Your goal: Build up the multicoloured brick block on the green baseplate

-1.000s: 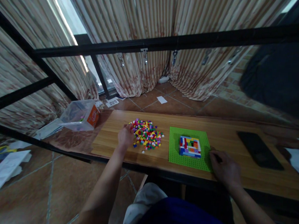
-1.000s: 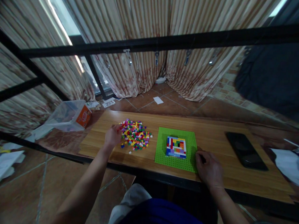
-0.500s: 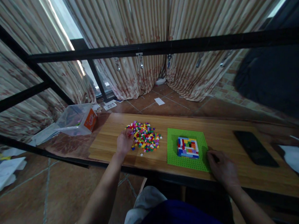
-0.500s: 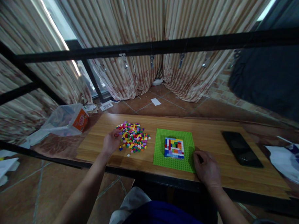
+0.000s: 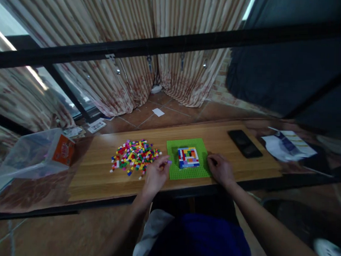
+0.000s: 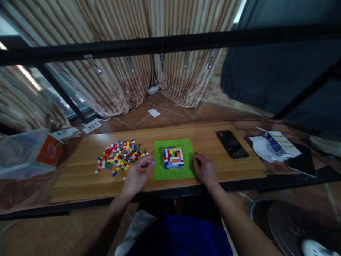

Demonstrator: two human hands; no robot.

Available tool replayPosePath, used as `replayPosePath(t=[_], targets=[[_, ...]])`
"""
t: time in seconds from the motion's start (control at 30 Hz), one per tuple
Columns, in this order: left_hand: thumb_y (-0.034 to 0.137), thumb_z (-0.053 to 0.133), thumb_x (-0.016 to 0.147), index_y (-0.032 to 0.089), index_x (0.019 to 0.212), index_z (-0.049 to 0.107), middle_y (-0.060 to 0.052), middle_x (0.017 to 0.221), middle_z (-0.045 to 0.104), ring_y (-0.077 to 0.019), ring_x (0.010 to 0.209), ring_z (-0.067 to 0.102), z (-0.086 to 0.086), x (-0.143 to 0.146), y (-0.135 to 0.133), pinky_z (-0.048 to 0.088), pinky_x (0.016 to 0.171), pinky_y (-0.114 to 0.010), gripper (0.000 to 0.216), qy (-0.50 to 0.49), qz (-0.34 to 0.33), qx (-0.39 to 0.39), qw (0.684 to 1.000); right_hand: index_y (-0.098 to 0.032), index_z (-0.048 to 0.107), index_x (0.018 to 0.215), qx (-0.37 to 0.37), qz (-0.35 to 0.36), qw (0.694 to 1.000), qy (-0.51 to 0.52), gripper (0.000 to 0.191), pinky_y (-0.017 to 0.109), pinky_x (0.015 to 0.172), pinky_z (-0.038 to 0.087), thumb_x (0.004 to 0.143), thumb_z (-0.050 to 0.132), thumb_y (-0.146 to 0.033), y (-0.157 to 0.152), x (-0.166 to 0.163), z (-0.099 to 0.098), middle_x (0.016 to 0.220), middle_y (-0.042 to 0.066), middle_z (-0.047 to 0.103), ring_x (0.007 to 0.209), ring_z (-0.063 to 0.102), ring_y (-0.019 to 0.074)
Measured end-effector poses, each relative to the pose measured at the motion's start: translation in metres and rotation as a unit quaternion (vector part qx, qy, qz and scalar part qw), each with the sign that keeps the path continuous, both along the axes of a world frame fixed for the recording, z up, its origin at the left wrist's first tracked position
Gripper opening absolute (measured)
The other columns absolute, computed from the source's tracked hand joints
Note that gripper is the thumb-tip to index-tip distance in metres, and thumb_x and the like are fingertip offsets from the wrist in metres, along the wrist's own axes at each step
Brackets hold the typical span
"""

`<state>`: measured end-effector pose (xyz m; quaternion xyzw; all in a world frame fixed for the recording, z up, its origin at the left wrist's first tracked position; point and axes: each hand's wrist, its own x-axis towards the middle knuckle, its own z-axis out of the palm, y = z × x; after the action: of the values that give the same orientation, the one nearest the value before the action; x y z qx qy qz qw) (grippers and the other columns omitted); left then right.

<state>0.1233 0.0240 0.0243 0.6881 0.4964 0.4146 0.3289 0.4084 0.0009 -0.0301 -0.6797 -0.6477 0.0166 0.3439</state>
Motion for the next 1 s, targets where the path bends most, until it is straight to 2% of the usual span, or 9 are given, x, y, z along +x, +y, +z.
replayPosePath(t=[0.13,0.3,0.43,0.73,1.0], targets=[[0.022,0.055,0.088,0.027,0.103,0.070,0.000,0.102,0.074,-0.0174,0.094,0.068,0.010,0.037,0.003,0.053,0.087,-0.032,0.022,0.092,-0.047,-0.002,0.995,-0.020,0.065,0.080,0.000,0.001,1.000,0.000,0.024,0.033,0.074,0.046,0.090,0.046,-0.031,0.001,-0.001,0.002,0.081,0.007,0.066,0.080,0.060,0.0221],[0.019,0.055,0.089,0.026,0.100,0.071,0.000,0.104,0.074,-0.0193,0.099,0.065,0.016,0.059,0.016,0.046,0.097,-0.036,0.021,0.179,-0.044,0.042,0.982,-0.021,0.066,0.081,-0.005,0.003,1.000,0.020,0.021,0.034,0.075,0.046,0.089,0.048,-0.029,0.002,-0.001,0.002,0.082,0.007,0.066,0.080,0.059,0.0220],[0.019,0.060,0.086,0.026,0.092,0.074,-0.001,0.103,0.072,-0.0195,0.100,0.061,0.015,0.069,0.024,0.042,0.097,-0.038,0.017,0.186,-0.031,0.069,0.980,-0.022,0.066,0.080,-0.003,0.001,1.000,0.023,0.021,0.034,0.076,0.045,0.089,0.048,-0.028,0.002,-0.001,0.003,0.082,0.007,0.065,0.081,0.058,0.0221],[0.024,0.067,0.081,0.030,0.087,0.077,-0.002,0.103,0.067,-0.0213,0.102,0.055,0.002,0.087,0.027,0.038,0.095,-0.041,0.012,0.199,0.040,0.062,0.977,-0.021,0.065,0.079,-0.004,0.000,1.000,0.029,0.021,0.033,0.073,0.044,0.088,0.048,-0.027,0.002,-0.002,0.004,0.081,0.007,0.064,0.078,0.058,0.0211],[0.024,0.067,0.080,0.029,0.090,0.076,-0.002,0.103,0.067,-0.0235,0.103,0.054,0.004,0.092,0.028,0.036,0.095,-0.043,0.015,0.205,0.066,0.040,0.976,-0.022,0.065,0.079,-0.008,0.004,1.000,0.028,0.020,0.033,0.074,0.045,0.089,0.048,-0.027,0.001,-0.002,0.006,0.080,0.006,0.064,0.079,0.058,0.0217]])
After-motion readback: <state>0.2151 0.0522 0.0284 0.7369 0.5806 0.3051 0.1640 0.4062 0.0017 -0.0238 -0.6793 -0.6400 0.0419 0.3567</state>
